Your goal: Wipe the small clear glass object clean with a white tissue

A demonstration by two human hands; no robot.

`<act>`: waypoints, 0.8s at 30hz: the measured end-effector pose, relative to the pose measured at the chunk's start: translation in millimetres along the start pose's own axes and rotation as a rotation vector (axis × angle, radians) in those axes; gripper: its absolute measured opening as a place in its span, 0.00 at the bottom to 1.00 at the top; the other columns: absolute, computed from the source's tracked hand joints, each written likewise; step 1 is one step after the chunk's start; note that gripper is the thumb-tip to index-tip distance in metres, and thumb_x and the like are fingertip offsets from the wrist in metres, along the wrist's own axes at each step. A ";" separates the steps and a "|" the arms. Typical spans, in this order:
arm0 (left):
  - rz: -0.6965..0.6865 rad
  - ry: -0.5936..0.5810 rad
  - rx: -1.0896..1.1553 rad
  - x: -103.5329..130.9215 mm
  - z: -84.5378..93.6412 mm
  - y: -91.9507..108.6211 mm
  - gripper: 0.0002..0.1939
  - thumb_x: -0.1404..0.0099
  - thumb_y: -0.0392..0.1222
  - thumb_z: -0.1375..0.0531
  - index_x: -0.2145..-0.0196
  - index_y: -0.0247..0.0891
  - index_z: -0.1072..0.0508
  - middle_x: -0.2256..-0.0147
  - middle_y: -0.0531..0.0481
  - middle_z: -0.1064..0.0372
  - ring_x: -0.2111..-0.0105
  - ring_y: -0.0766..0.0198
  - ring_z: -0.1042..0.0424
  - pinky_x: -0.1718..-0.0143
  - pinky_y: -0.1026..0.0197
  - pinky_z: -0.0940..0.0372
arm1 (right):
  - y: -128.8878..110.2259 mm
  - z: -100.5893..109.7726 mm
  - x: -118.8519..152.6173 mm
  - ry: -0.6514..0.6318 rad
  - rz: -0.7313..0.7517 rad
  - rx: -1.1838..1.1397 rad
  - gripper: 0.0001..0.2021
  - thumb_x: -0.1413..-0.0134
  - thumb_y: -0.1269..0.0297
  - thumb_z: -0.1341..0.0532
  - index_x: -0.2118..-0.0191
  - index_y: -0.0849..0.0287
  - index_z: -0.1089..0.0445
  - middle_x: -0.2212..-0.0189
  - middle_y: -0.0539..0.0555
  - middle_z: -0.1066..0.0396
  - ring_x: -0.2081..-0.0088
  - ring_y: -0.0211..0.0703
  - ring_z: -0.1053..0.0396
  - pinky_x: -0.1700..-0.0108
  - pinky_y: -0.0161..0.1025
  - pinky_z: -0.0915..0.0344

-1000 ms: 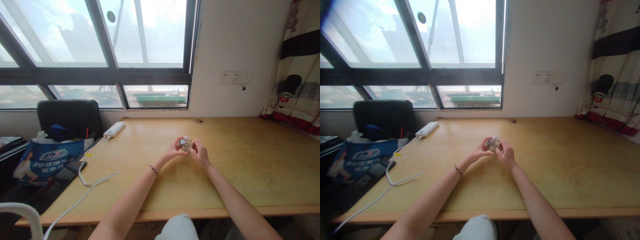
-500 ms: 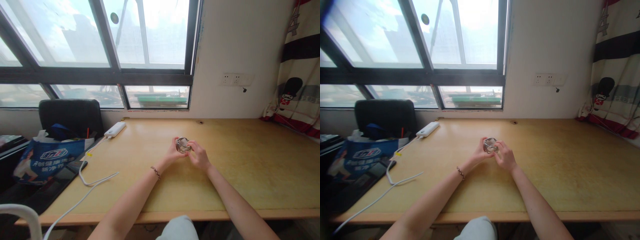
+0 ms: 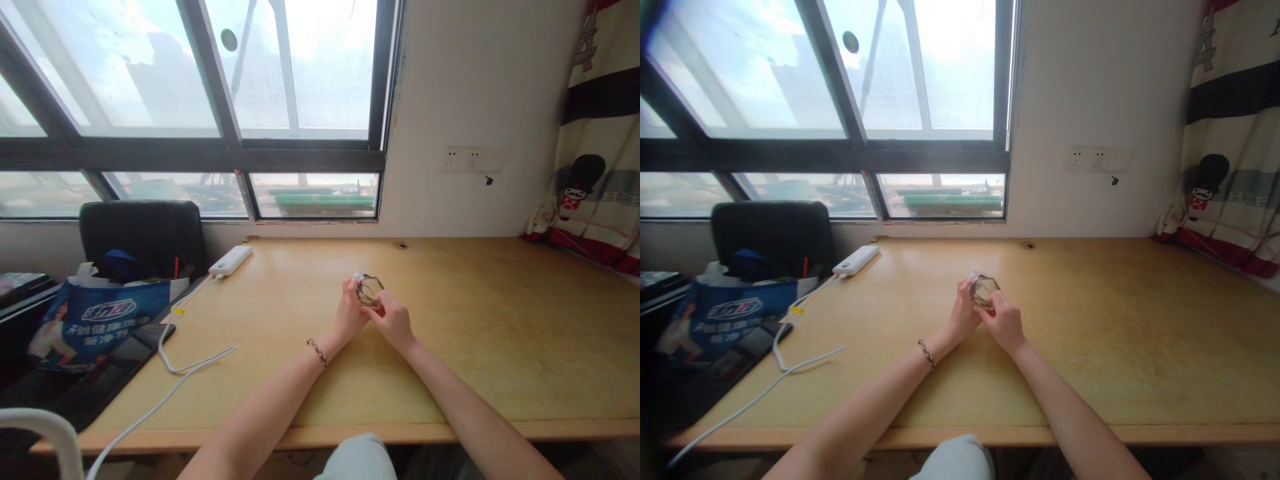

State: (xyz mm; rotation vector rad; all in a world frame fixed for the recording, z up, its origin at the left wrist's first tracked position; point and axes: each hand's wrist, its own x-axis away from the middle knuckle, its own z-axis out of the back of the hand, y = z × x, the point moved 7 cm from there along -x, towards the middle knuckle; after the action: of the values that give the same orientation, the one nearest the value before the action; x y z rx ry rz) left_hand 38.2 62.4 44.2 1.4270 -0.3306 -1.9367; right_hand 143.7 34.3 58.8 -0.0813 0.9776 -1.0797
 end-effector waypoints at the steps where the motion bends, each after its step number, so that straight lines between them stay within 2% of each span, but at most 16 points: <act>1: -0.017 -0.011 0.007 0.1 -1.3 0.8 0.43 0.53 0.39 0.36 0.46 0.39 0.59 0.51 0.36 0.54 0.53 0.55 0.42 0.56 0.53 0.40 | 2.4 1.6 0.1 0.026 -0.015 0.017 0.11 0.53 0.56 0.42 0.70 0.58 0.39 0.75 0.50 0.36 0.76 0.37 0.38 0.73 0.33 0.43; 7: -0.102 -0.131 0.016 -2.2 -3.9 10.2 0.40 0.53 0.35 0.37 0.47 0.40 0.55 0.48 0.37 0.55 0.46 0.51 0.50 0.50 0.48 0.45 | 18.7 13.3 -4.9 0.135 -0.054 0.071 0.17 0.58 0.49 0.40 0.73 0.58 0.43 0.79 0.47 0.41 0.80 0.35 0.43 0.76 0.32 0.45; 10: -0.102 -0.156 0.020 -4.7 0.1 12.8 0.36 0.50 0.33 0.40 0.47 0.40 0.52 0.48 0.38 0.53 0.46 0.53 0.51 0.49 0.49 0.47 | 19.7 15.9 -8.4 0.095 -0.003 0.060 0.16 0.58 0.50 0.40 0.73 0.58 0.43 0.79 0.47 0.41 0.79 0.35 0.43 0.75 0.32 0.45; 13: -0.076 -0.190 0.036 -5.7 1.0 9.6 0.36 0.51 0.34 0.39 0.47 0.40 0.50 0.48 0.40 0.51 0.47 0.54 0.48 0.50 0.51 0.45 | 14.7 16.4 -9.7 0.029 0.066 0.046 0.15 0.58 0.53 0.40 0.74 0.58 0.43 0.79 0.48 0.41 0.79 0.35 0.43 0.75 0.32 0.45; 19: 0.043 -0.229 0.089 -7.8 -0.2 -3.2 0.35 0.59 0.38 0.35 0.52 0.39 0.43 0.52 0.42 0.43 0.57 0.57 0.37 0.57 0.57 0.40 | 3.1 15.1 -7.7 -0.086 0.158 0.033 0.12 0.59 0.58 0.40 0.73 0.58 0.43 0.77 0.50 0.40 0.77 0.37 0.42 0.73 0.33 0.44; 22: 0.095 -0.258 0.147 -8.9 -0.1 -6.3 0.30 0.56 0.40 0.35 0.55 0.37 0.41 0.62 0.46 0.35 0.67 0.63 0.33 0.66 0.62 0.37 | 0.2 14.9 -7.1 -0.123 0.185 0.006 0.11 0.59 0.60 0.40 0.72 0.58 0.43 0.75 0.51 0.40 0.75 0.37 0.42 0.72 0.34 0.43; 24: 0.125 -0.260 0.140 -8.2 1.0 -9.2 0.26 0.55 0.40 0.36 0.58 0.37 0.40 0.68 0.50 0.33 0.71 0.65 0.34 0.70 0.64 0.38 | -0.2 14.4 -7.6 -0.148 0.193 -0.021 0.11 0.59 0.61 0.41 0.71 0.58 0.43 0.75 0.51 0.39 0.74 0.38 0.42 0.71 0.34 0.43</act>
State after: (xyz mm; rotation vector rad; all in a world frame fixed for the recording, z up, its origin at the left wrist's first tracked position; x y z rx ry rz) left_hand 35.1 74.3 45.3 1.2077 -0.6721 -2.0300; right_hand 152.8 34.4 72.3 -0.0811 0.8451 -0.8744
